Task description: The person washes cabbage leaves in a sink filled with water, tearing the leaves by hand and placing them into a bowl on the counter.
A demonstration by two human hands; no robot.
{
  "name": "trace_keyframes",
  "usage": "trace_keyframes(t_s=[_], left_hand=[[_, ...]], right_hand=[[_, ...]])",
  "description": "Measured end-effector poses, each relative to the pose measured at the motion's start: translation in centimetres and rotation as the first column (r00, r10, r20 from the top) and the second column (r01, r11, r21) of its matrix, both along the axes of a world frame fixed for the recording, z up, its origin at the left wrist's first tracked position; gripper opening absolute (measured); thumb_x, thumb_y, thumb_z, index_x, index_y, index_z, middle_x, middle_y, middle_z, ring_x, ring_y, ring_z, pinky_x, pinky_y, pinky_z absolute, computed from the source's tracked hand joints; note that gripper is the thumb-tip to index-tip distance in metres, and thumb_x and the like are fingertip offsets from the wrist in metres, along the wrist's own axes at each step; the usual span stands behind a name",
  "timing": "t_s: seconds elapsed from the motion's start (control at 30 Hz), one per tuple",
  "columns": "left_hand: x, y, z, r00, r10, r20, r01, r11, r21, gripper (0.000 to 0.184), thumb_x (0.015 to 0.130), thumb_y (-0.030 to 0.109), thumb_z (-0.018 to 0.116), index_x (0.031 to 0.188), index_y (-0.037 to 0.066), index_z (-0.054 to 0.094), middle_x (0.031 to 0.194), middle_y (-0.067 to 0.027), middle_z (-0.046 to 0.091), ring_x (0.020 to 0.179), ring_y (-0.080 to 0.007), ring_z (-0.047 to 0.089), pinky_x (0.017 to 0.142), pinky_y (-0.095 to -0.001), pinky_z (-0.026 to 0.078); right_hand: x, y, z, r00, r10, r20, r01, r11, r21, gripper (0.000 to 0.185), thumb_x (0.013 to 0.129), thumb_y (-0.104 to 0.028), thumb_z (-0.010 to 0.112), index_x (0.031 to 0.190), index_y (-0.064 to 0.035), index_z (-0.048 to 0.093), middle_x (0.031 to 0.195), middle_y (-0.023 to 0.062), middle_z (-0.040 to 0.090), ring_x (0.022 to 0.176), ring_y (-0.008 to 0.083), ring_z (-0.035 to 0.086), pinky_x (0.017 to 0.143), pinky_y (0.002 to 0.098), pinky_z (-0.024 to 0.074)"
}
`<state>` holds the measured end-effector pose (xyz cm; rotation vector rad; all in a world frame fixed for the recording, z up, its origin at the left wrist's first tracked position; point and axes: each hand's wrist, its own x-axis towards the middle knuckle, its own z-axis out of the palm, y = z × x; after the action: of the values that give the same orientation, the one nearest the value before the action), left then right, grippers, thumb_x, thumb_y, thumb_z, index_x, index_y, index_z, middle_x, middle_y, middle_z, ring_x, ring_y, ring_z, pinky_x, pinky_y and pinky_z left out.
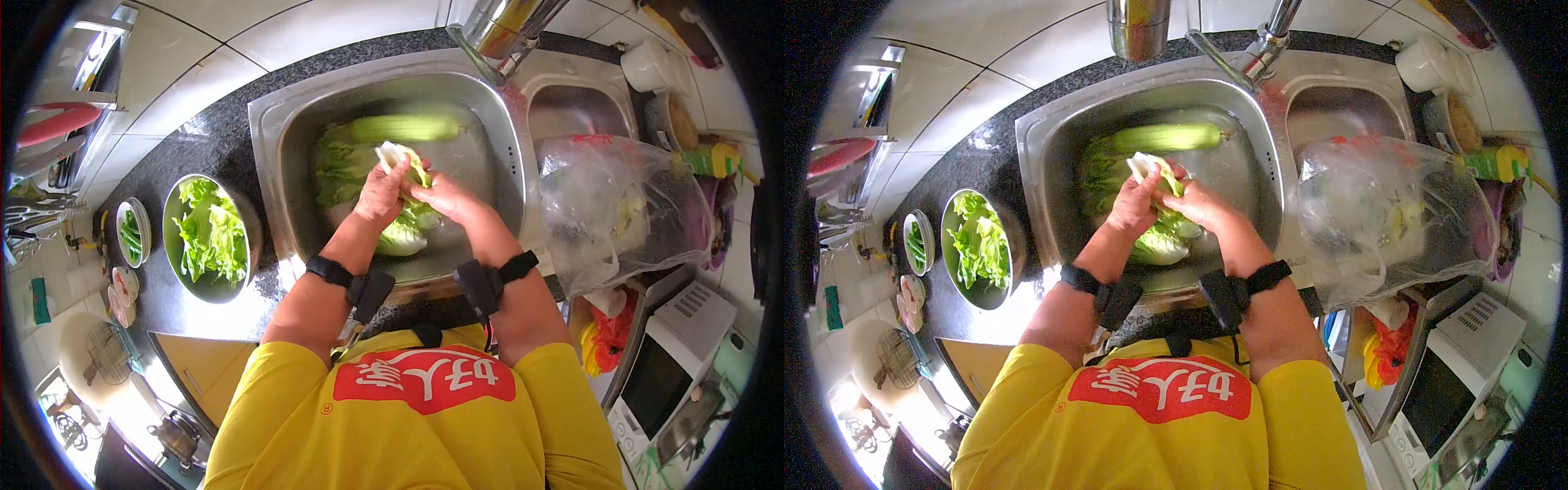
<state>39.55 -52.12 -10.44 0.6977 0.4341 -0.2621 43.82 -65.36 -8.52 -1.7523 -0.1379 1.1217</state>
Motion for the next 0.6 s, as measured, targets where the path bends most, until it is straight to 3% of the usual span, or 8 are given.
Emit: trace_keyframes(t_s=[0.07,0.13,0.2,0.23,0.27,0.33,0.4,0.6], left_hand=[[-0.7,0.0,-1.9,0.986,0.104,-0.129,-0.103,0.995,0.018,0.023,0.087,0.017,0.048,0.105,0.003,0.049,0.1,-0.0099,0.056,0.094,-0.0219,0.053,0.08,-0.0361,0.044],[-0.8,-0.1,-1.8,0.959,0.155,-0.238,-0.157,0.988,0.01,0.018,0.087,0.014,0.045,0.102,0.003,0.05,0.098,-0.0109,0.056,0.09,-0.0231,0.054,0.079,-0.0361,0.045],[-0.7,0.5,-1.7,0.908,0.056,-0.414,-0.093,0.993,-0.07,0.018,0.087,0.013,0.046,0.102,0.003,0.05,0.093,-0.0107,0.057,0.086,-0.0247,0.055,0.078,-0.0363,0.046],[-0.7,0.8,-0.9,0.879,0.016,-0.477,-0.098,0.984,-0.146,0.017,0.087,0.013,0.047,0.1,0.003,0.051,0.087,-0.0108,0.057,0.082,-0.0242,0.056,0.076,-0.0384,0.046],[-0.7,1.1,-1.3,0.879,0.017,-0.477,-0.097,0.985,-0.144,0.017,0.087,0.013,0.047,0.1,0.003,0.051,0.087,-0.0108,0.057,0.082,-0.0242,0.056,0.076,-0.0384,0.046],[-0.5,1.5,-1.6,0.891,-0.053,-0.452,-0.047,0.977,-0.206,0.017,0.087,0.015,0.048,0.099,0.004,0.051,0.083,-0.0105,0.057,0.076,-0.0225,0.057,0.07,-0.0409,0.048],[-0.8,1.9,-1.7,0.891,-0.081,-0.447,-0.044,0.964,-0.262,0.016,0.087,0.016,0.049,0.097,0.004,0.052,0.08,-0.0094,0.056,0.07,-0.0208,0.056,0.064,-0.0412,0.049],[-0.2,3.4,-2.0,0.898,-0.061,-0.435,0.024,0.996,-0.091,0.02,0.087,0.021,0.048,0.099,0.005,0.051,0.079,-0.0076,0.055,0.068,-0.0194,0.056,0.06,-0.0364,0.048]], right_hand=[[-0.5,0.1,-2.2,0.971,0.119,0.206,-0.132,0.99,0.052,0.049,0.079,-0.042,0.057,0.11,-0.0052,0.052,0.099,0.0105,0.058,0.09,0.0181,0.052,0.08,0.0322,0.0392],[-0.8,0.5,-2.1,0.93,0.213,0.3,-0.219,0.976,-0.014,0.041,0.08,-0.038,0.056,0.105,-0.0064,0.054,0.095,0.014,0.06,0.086,0.0252,0.056,0.078,0.0357,0.042],[-0.9,0.6,-1.4,0.769,0.514,0.38,-0.377,0.845,-0.379,0.037,0.08,-0.037,0.055,0.098,-0.0049,0.055,0.087,0.0184,0.06,0.08,0.0346,0.057,0.072,0.0399,0.0445],[-0.9,0.5,-0.3,0.7,0.526,0.483,-0.399,0.849,-0.347,0.026,0.076,-0.029,0.058,0.089,-0.0059,0.056,0.08,0.0193,0.059,0.076,0.0373,0.057,0.065,0.043,0.0452],[-0.9,0.4,-0.3,0.7,0.525,0.484,-0.399,0.85,-0.346,0.026,0.076,-0.029,0.058,0.089,-0.0059,0.056,0.08,0.0193,0.059,0.076,0.0373,0.057,0.065,0.043,0.0452],[-1.0,0.4,-0.3,0.46,0.681,0.57,-0.46,0.732,-0.503,0.016,0.073,-0.021,0.056,0.083,-0.0078,0.056,0.077,0.0155,0.06,0.074,0.0323,0.059,0.062,0.0411,0.046],[-1.2,0.7,0.3,0.429,0.699,0.572,-0.449,0.715,-0.536,0.012,0.072,-0.016,0.053,0.08,-0.0085,0.056,0.075,0.0138,0.06,0.073,0.0309,0.059,0.06,0.0406,0.0463],[-0.7,0.1,-0.5,0.241,0.692,0.681,-0.446,0.702,-0.555,0.011,0.073,-0.009,0.047,0.078,-0.0111,0.057,0.075,0.0107,0.061,0.07,0.0296,0.059,0.059,0.0396,0.0467]])
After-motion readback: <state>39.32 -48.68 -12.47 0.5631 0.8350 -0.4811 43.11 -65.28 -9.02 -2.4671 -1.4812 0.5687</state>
